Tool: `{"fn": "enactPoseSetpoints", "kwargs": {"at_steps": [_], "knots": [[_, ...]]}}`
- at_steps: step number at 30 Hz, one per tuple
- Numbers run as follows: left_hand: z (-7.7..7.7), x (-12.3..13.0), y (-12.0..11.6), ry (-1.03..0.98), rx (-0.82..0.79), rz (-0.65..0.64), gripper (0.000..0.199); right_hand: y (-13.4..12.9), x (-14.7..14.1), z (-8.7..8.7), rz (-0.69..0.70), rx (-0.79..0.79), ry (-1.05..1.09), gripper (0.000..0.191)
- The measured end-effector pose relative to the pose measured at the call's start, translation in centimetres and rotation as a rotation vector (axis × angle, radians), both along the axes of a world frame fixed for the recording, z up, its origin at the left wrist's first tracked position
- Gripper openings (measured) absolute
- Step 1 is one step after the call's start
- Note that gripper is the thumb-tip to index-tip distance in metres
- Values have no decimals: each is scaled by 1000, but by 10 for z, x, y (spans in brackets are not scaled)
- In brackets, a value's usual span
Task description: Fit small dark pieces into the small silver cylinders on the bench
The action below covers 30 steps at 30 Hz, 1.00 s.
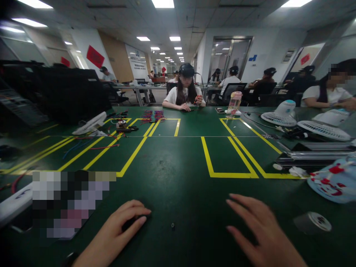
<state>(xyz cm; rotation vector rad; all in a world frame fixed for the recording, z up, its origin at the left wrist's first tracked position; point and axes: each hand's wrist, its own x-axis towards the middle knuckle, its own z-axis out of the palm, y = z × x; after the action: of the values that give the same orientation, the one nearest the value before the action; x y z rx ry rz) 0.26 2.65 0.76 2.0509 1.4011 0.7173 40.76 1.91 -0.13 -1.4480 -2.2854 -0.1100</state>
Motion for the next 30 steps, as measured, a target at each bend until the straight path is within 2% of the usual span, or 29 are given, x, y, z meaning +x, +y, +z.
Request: {"fn": "enactPoseSetpoints", "kwargs": {"at_steps": [2, 4, 7, 11, 13, 15, 20, 24, 27, 30], "knots": [[-1, 0, 0, 3, 8, 7, 23, 6, -56, 8, 227, -135, -58, 59], [0, -1, 0, 4, 2, 8, 22, 12, -97, 11, 366, -262, -32, 51], [3, -1, -1, -5, -27, -3, 22, 17, -120, 11, 425, -389, 30, 30], [6, 0, -1, -13, -40, -8, 20, 13, -95, 9, 359, -383, 102, 29], [5, 1, 0, -7, -38, -14, 19, 9, -81, 9, 307, -342, 119, 36], [4, 2, 0, 3, -31, -17, 19, 6, -80, 8, 319, -321, 97, 45], [2, 1, -1, 19, -10, -25, 20, 11, -120, 5, 401, -342, 61, 53], [3, 0, -3, 32, -12, -38, 21, 16, -142, 6, 425, -336, 90, 20], [2, -1, -2, 35, -6, -33, 21, 13, -118, 18, 372, -286, 131, 19], [1, -1, -1, 36, -11, -39, 20, 9, -49, 33, 148, -17, 166, 17]]}}
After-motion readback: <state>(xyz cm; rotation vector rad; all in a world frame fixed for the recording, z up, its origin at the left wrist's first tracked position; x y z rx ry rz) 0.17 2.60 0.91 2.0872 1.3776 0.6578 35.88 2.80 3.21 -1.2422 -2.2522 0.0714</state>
